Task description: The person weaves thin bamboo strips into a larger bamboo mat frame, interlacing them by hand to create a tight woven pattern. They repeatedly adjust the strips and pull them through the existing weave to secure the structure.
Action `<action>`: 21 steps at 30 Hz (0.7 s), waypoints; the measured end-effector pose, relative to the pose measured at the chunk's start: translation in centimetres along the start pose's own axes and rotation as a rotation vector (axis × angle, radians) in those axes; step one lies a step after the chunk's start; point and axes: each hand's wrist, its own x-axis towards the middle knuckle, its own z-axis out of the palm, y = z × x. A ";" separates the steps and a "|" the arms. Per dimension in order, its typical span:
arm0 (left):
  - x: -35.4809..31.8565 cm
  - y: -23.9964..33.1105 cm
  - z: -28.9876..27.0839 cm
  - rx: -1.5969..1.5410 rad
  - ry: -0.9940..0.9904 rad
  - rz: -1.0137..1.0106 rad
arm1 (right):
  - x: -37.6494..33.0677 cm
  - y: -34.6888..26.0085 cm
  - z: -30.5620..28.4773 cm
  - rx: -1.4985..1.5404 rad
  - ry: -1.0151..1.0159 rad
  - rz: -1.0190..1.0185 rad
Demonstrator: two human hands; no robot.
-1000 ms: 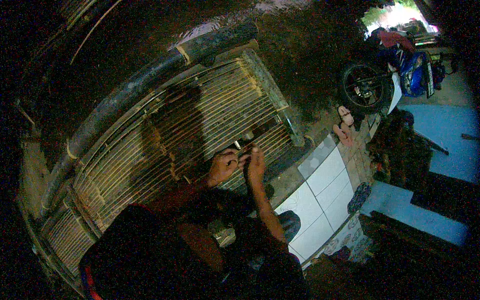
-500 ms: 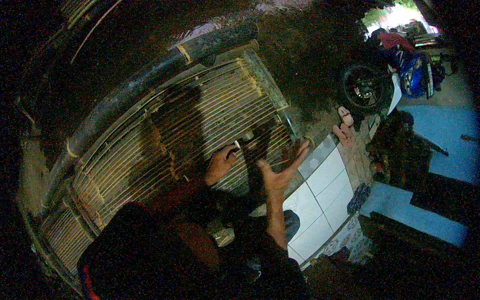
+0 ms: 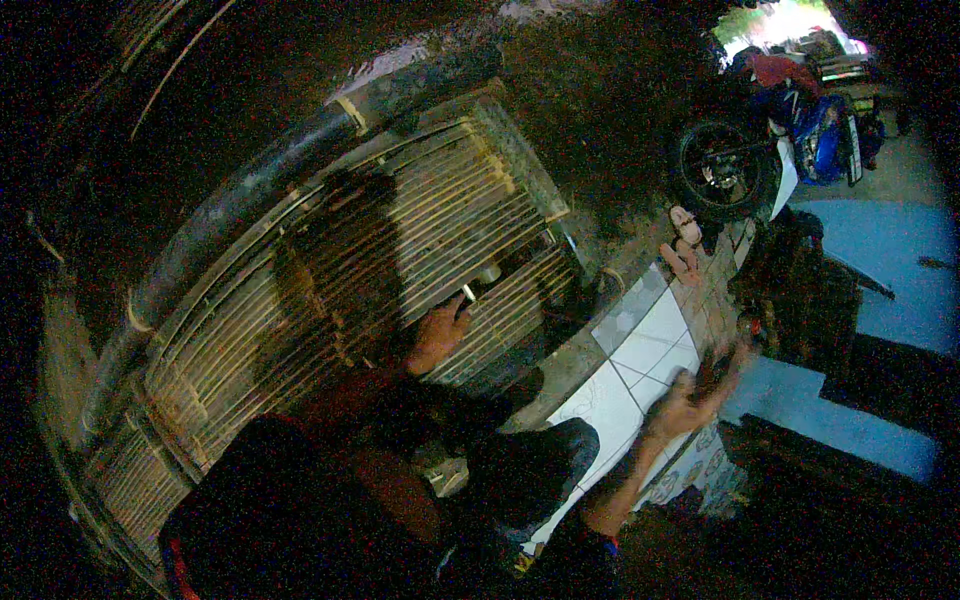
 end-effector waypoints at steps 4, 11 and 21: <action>0.4 0.3 -0.6 -0.012 -0.101 -0.047 | 2.1 6.7 -4.7 -0.013 0.303 0.274; 1.1 -0.9 2.4 -0.050 -0.150 0.096 | -9.4 17.1 -2.3 -0.701 -0.452 0.196; 2.6 -5.0 2.5 -0.113 -0.212 -0.050 | -16.9 0.3 20.2 -0.235 -0.763 -0.304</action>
